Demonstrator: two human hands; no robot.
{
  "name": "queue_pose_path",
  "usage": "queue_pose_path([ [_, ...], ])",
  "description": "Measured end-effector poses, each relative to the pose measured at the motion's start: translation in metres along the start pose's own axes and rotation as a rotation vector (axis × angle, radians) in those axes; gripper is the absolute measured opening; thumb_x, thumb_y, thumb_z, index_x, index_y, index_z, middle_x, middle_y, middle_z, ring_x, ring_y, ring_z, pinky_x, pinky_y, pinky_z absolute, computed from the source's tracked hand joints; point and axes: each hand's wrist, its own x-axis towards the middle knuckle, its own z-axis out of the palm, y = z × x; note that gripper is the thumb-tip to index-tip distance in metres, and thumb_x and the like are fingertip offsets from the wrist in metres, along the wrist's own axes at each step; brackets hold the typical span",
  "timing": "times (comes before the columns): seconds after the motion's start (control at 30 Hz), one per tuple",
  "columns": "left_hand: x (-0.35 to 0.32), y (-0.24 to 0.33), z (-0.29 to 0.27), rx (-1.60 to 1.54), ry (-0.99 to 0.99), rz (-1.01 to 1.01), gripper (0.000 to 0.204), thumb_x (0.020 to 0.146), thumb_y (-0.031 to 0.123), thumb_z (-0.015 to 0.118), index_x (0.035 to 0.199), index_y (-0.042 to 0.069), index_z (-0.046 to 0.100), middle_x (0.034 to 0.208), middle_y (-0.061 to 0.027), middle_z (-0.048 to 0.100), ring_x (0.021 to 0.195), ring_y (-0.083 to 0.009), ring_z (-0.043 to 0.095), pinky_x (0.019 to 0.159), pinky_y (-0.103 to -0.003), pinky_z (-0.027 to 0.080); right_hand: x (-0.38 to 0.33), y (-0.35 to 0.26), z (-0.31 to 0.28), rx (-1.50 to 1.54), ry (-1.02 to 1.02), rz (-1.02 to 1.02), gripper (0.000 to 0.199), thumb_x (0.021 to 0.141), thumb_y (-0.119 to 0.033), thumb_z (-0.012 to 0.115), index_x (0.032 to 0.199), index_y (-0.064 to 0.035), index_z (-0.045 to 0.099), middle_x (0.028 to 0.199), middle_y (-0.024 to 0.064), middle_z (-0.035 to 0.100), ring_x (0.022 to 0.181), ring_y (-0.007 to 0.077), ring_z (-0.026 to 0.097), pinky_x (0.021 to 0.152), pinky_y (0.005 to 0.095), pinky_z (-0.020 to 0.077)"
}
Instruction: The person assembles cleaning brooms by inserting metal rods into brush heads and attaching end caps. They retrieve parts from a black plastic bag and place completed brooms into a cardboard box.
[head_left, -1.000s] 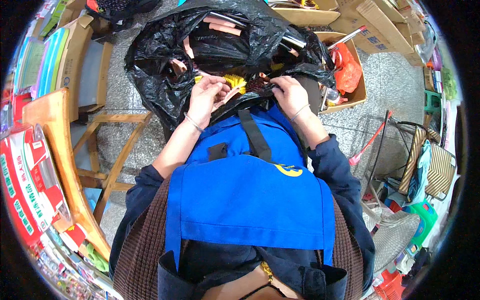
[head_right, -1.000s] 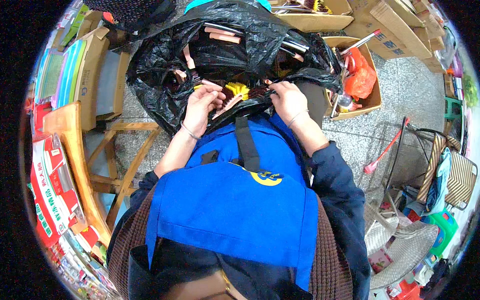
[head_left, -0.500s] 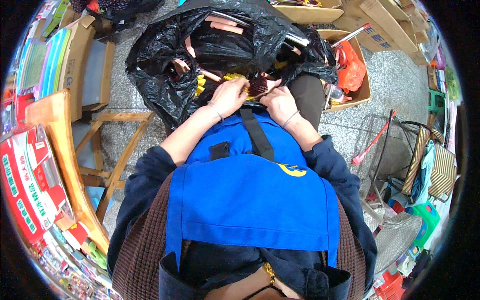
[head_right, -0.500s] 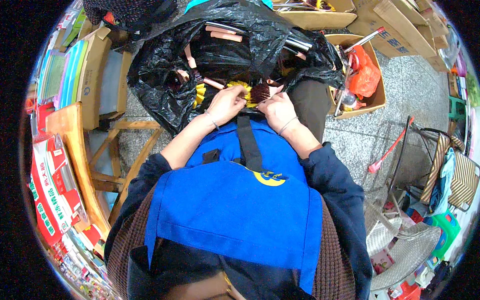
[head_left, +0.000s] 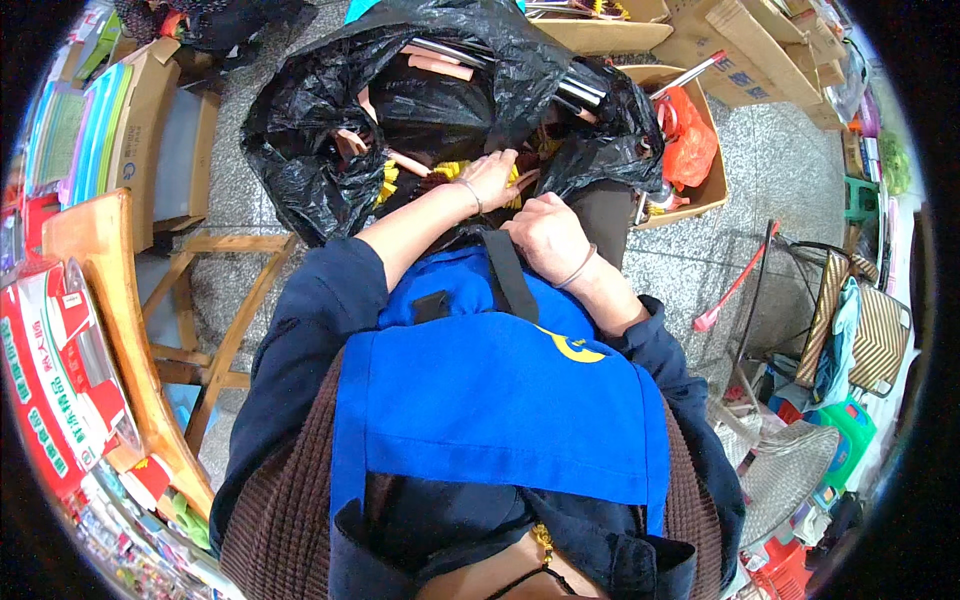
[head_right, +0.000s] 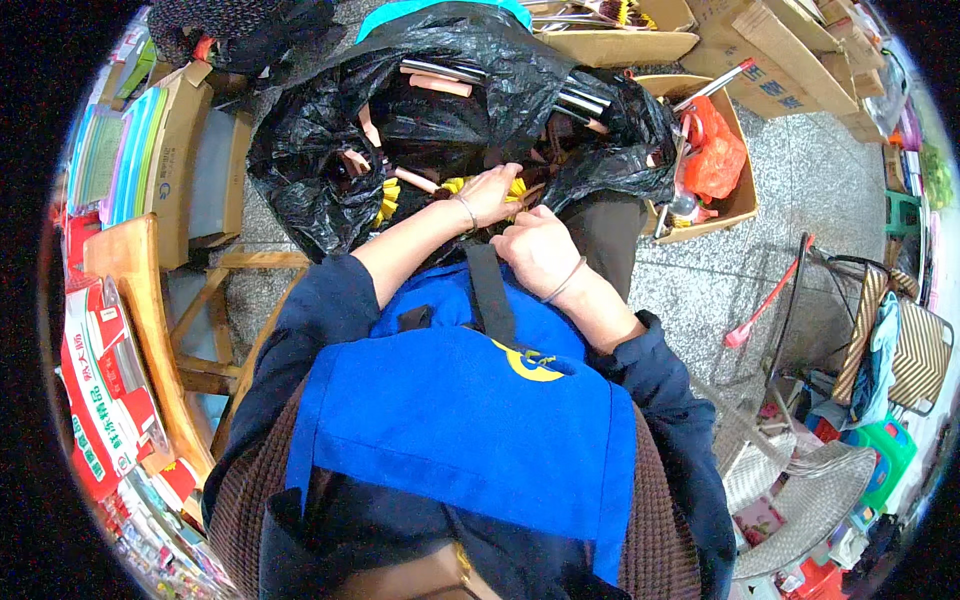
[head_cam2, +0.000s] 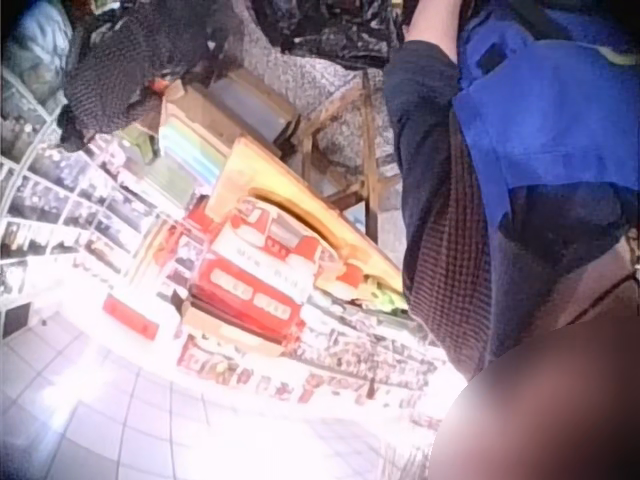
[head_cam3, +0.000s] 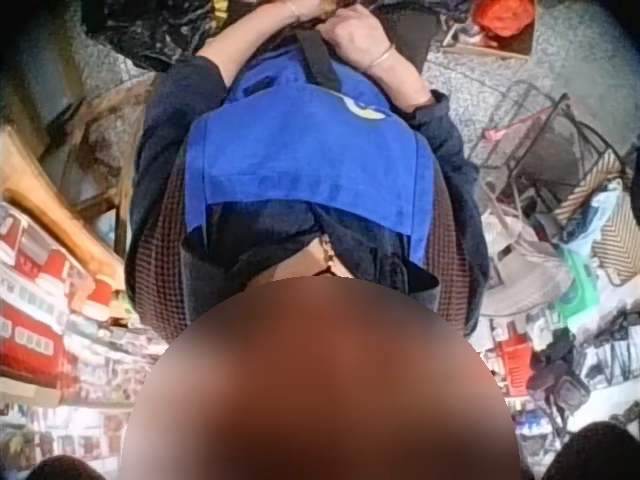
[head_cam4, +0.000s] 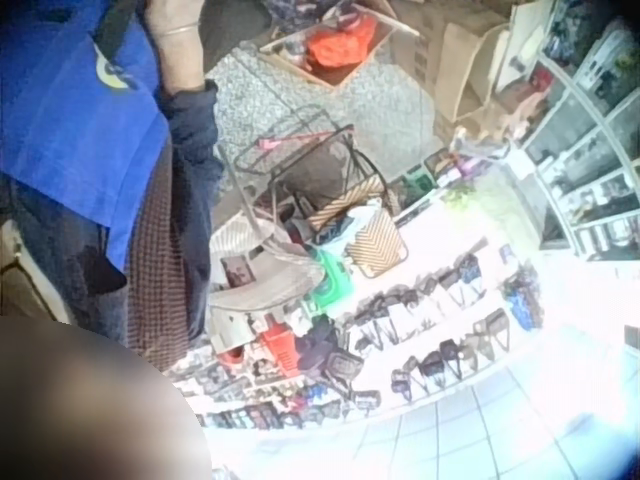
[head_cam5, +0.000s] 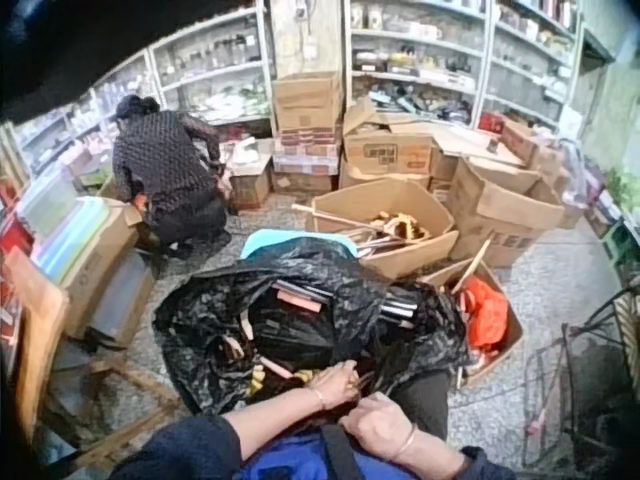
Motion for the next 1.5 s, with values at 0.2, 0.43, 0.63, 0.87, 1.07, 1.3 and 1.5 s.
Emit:
queue_pose_path([
  [0.2, -0.004, 0.001, -0.019, -0.075, 0.095, 0.165, 0.032, 0.076, 0.023, 0.066, 0.099, 0.002, 0.061, 0.088, -0.0182, 0.065, 0.086, -0.0327, 0.064, 0.078, -0.04, 0.05, -0.009, 0.005, 0.005, 0.037, -0.089, 0.149, 0.014, 0.063, -0.008, 0.061, 0.077, -0.0107, 0.064, 0.07, 0.0047, 0.061, 0.077, 0.023, 0.058, 0.07, 0.0365, 0.0428],
  [0.43, -0.012, -0.001, -0.117, -0.171, 0.44, 0.11, 0.019, 0.079, 0.016, 0.064, 0.093, 0.004, 0.064, 0.079, -0.0106, 0.067, 0.069, -0.0181, 0.065, 0.064, -0.031, 0.051, -0.012, 0.014, 0.02, 0.015, -0.197, 0.22, 0.014, 0.067, -0.01, 0.059, 0.079, -0.0114, 0.065, 0.072, 0.0059, 0.063, 0.078, 0.0249, 0.06, 0.072, 0.0388, 0.0445],
  [0.63, -0.019, -0.001, -0.168, 0.223, 0.853, 0.353, 0.04, 0.077, 0.013, 0.064, 0.116, 0.012, 0.054, 0.105, -0.0149, 0.057, 0.1, -0.0321, 0.054, 0.09, -0.04, 0.043, -0.005, 0.013, 0.009, 0.143, 0.044, 0.307, 0.027, 0.063, -0.001, 0.06, 0.087, -0.0105, 0.066, 0.077, 0.007, 0.064, 0.078, 0.0269, 0.06, 0.071, 0.038, 0.0442],
  [0.87, -0.032, -0.014, -0.19, 0.223, 0.819, 0.116, 0.055, 0.078, 0.017, 0.063, 0.129, 0.01, 0.044, 0.122, -0.0208, 0.048, 0.115, -0.0362, 0.047, 0.098, -0.041, 0.039, 0.019, -0.005, -0.03, 0.212, 0.261, 0.237, 0.032, 0.061, 0.006, 0.057, 0.087, -0.0096, 0.065, 0.077, 0.0069, 0.063, 0.075, 0.0278, 0.059, 0.068, 0.0343, 0.0441],
  [1.07, -0.067, 0.024, -0.123, -0.182, 0.261, 0.359, 0.046, 0.082, 0.017, 0.061, 0.124, 0.004, 0.049, 0.119, -0.015, 0.055, 0.113, -0.0291, 0.051, 0.098, -0.038, 0.039, 0.032, -0.047, -0.065, 0.444, 0.308, 0.012, 0.027, 0.057, -0.002, 0.062, 0.084, -0.0092, 0.064, 0.078, 0.006, 0.061, 0.075, 0.0269, 0.058, 0.071, 0.0369, 0.0475],
  [1.3, -0.105, 0.057, -0.081, -0.442, -0.297, 0.62, 0.054, 0.08, 0.022, 0.061, 0.127, 0.001, 0.045, 0.125, -0.0163, 0.05, 0.121, -0.0302, 0.045, 0.103, -0.04, 0.033, 0.04, -0.08, -0.089, 0.71, 0.08, -0.219, 0.033, 0.055, -0.004, 0.067, 0.086, -0.0087, 0.061, 0.074, 0.0049, 0.056, 0.076, 0.0276, 0.056, 0.068, 0.0391, 0.0457],
  [1.5, -0.106, 0.078, -0.09, -0.496, -0.021, 0.607, 0.04, 0.081, 0.024, 0.055, 0.115, 0.002, 0.055, 0.119, -0.0143, 0.053, 0.115, -0.028, 0.049, 0.099, -0.035, 0.037, 0.064, -0.097, -0.106, 0.793, 0.126, -0.416, 0.022, 0.066, -0.01, 0.065, 0.087, -0.0044, 0.065, 0.078, 0.0078, 0.06, 0.075, 0.0268, 0.056, 0.067, 0.0371, 0.0438],
])
